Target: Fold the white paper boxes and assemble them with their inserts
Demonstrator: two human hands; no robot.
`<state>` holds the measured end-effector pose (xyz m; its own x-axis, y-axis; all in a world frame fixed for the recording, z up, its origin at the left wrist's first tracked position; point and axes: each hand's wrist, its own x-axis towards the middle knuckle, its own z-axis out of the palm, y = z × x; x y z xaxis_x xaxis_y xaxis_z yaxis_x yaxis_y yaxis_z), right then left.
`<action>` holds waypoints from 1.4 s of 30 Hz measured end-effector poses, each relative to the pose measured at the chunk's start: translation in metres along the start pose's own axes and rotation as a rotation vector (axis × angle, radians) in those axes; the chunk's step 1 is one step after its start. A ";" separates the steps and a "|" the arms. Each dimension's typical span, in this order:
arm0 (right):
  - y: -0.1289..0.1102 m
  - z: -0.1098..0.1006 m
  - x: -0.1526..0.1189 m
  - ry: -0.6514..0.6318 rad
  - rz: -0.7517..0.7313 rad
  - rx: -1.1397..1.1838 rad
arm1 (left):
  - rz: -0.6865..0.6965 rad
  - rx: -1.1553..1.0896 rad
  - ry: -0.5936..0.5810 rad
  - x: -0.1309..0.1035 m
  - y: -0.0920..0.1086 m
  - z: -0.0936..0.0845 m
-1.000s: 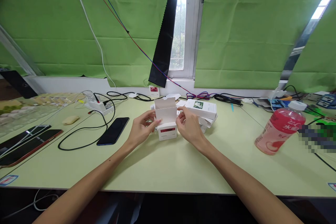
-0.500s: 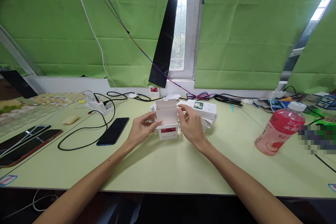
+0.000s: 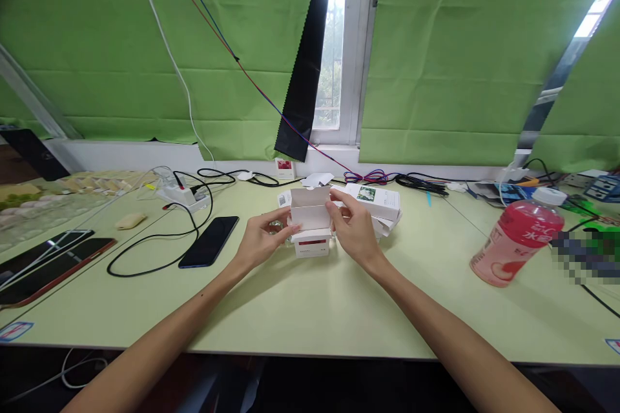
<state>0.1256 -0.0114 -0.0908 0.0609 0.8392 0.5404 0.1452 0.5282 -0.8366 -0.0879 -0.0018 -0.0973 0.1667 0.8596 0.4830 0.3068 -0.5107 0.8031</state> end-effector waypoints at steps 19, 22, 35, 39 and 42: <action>-0.005 -0.001 0.001 -0.029 0.010 -0.043 | -0.002 0.005 -0.010 0.000 -0.005 0.001; -0.005 -0.001 0.001 -0.031 0.006 -0.040 | -0.018 -0.004 -0.015 0.000 -0.005 0.001; -0.003 -0.002 0.001 -0.038 0.030 -0.064 | -0.093 -0.110 -0.039 0.001 0.000 0.001; -0.001 -0.001 0.001 -0.048 0.039 -0.078 | -0.100 -0.118 -0.033 0.001 -0.002 0.001; 0.001 -0.001 0.001 -0.062 0.043 -0.080 | -0.106 -0.130 -0.029 0.001 -0.003 0.002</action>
<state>0.1271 -0.0101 -0.0907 0.0083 0.8687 0.4953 0.2222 0.4813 -0.8479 -0.0869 0.0006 -0.0996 0.1672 0.9078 0.3847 0.2004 -0.4133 0.8883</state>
